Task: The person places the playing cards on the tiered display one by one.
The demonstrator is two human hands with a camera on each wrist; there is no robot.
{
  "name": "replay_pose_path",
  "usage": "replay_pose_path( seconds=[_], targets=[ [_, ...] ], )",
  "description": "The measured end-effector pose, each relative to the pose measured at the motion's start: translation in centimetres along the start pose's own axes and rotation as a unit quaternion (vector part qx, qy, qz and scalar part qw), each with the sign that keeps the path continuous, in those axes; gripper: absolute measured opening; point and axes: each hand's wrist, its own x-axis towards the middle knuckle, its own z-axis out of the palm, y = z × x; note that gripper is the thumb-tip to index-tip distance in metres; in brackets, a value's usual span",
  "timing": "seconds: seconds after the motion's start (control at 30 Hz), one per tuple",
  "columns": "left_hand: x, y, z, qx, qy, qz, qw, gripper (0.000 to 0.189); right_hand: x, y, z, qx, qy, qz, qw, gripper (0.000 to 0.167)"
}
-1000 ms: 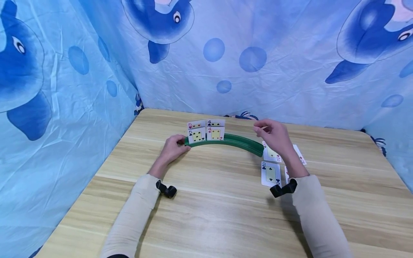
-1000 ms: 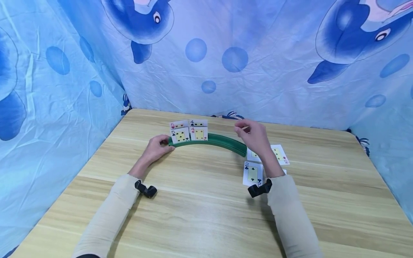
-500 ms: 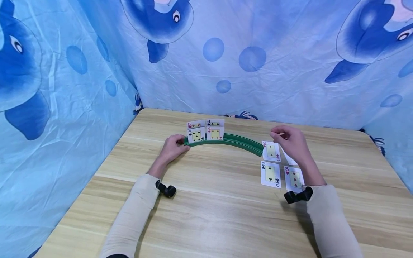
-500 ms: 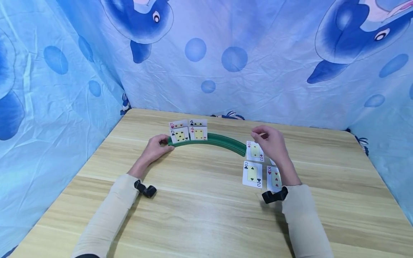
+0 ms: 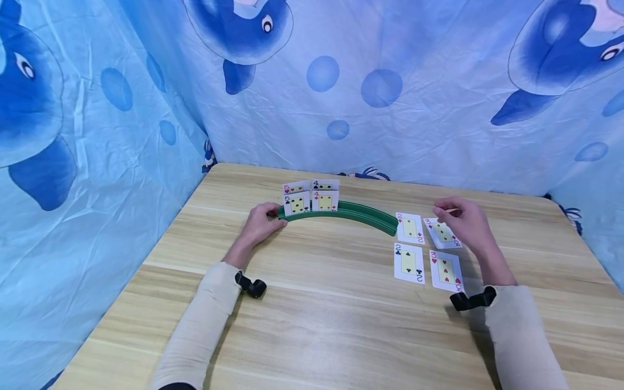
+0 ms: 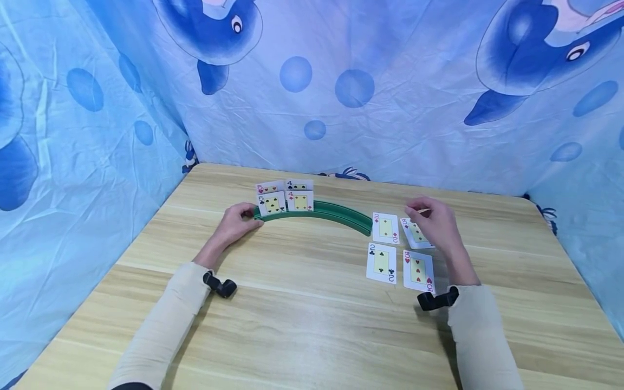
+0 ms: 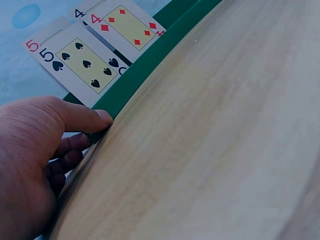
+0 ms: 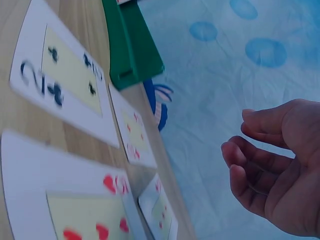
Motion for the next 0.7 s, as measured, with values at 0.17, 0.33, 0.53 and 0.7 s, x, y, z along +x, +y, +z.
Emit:
replay_pose_path(
  seconds=[0.17,0.33,0.53,0.7],
  targets=[
    [0.0,0.1,-0.1,0.001,0.002,0.002,1.0000,0.038,-0.1,1.4,-0.4,-0.008,-0.012,0.008,0.9999,0.037],
    [0.0,0.1,-0.1,-0.001,0.000,0.003,1.0000,0.037,-0.2,2.7,-0.7,-0.024,-0.035,0.016,0.9990,0.035],
    [-0.1,0.1,-0.1,-0.003,0.003,0.006,1.0000,0.036,0.1,4.0,-1.0,-0.041,-0.126,0.040,0.9904,0.050],
    [-0.1,0.1,0.0,-0.002,0.000,0.005,1.0000,0.036,0.3,4.9,-1.1,-0.055,-0.173,0.049,0.9822,0.065]
  ],
)
